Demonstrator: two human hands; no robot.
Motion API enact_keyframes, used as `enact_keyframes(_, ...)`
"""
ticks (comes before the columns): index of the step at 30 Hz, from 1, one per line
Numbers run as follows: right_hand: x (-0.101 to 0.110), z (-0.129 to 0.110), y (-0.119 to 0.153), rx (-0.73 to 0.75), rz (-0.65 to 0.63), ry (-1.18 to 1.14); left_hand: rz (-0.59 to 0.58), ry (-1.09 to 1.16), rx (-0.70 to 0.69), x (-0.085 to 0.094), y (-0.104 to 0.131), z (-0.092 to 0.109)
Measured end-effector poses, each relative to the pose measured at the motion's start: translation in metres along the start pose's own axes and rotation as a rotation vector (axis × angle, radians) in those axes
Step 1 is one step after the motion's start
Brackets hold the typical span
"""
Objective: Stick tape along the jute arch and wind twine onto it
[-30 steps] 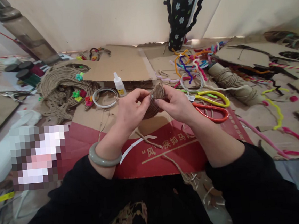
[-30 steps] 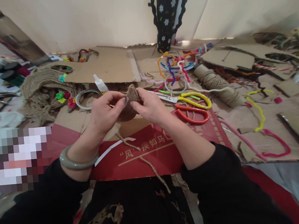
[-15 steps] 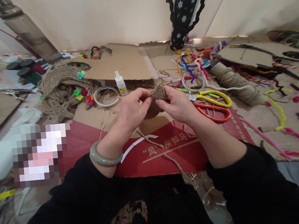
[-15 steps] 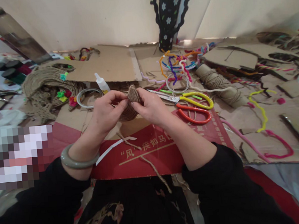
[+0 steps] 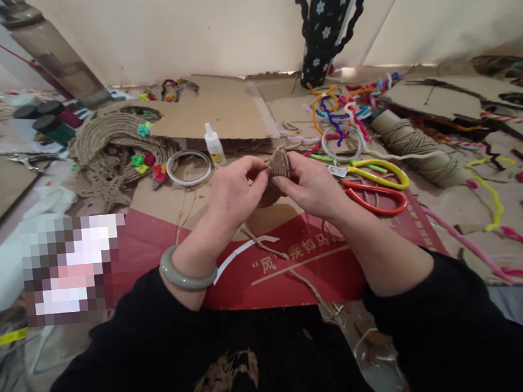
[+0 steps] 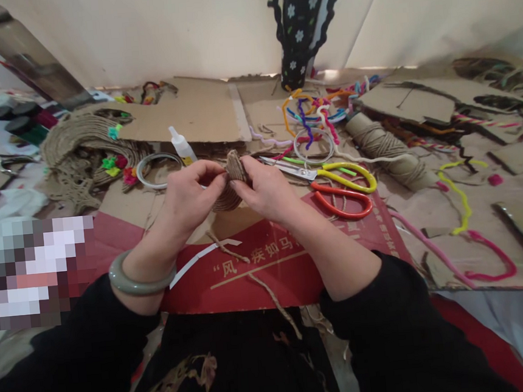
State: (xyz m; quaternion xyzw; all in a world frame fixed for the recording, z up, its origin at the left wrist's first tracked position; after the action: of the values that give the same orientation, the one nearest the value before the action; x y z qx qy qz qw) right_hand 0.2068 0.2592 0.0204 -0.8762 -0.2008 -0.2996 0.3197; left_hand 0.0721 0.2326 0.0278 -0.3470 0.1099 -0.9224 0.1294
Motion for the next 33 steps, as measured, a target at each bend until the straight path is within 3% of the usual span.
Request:
enact_keyframes(13, -0.0005, -0.0005, 0.0008, -0.005, -0.005, 0.009, 0.011, -0.056, 0.006, 0.0018, 0.0009, 0.0022)
enact_keyframes(19, -0.0008, -0.0002, 0.0012, -0.010, -0.002, -0.064, 0.015, 0.041, -0.021, 0.0037, 0.0010, 0.0039)
enact_keyframes(26, 0.0013, 0.0004, 0.0003, 0.016, 0.052, -0.097, -0.062, 0.185, -0.003, -0.0005, -0.0010, 0.0025)
enact_keyframes(33, 0.0022, 0.0007, 0.0006, 0.023, 0.040, -0.097, -0.033, 0.202, -0.108, 0.0008, -0.0001, 0.0068)
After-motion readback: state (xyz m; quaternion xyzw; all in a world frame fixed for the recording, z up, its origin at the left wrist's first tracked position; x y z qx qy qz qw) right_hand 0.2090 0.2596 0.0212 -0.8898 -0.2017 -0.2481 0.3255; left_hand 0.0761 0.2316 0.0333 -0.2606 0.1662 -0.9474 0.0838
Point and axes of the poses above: each hand's wrist, its own y-axis away from the middle knuckle, its own x-axis out of the back of the hand, z = x × y, the point moved 8 cm from there along -y, towards the middle knuckle, and after that the axes turned 11 degrees about x, right-handed, at the moved point
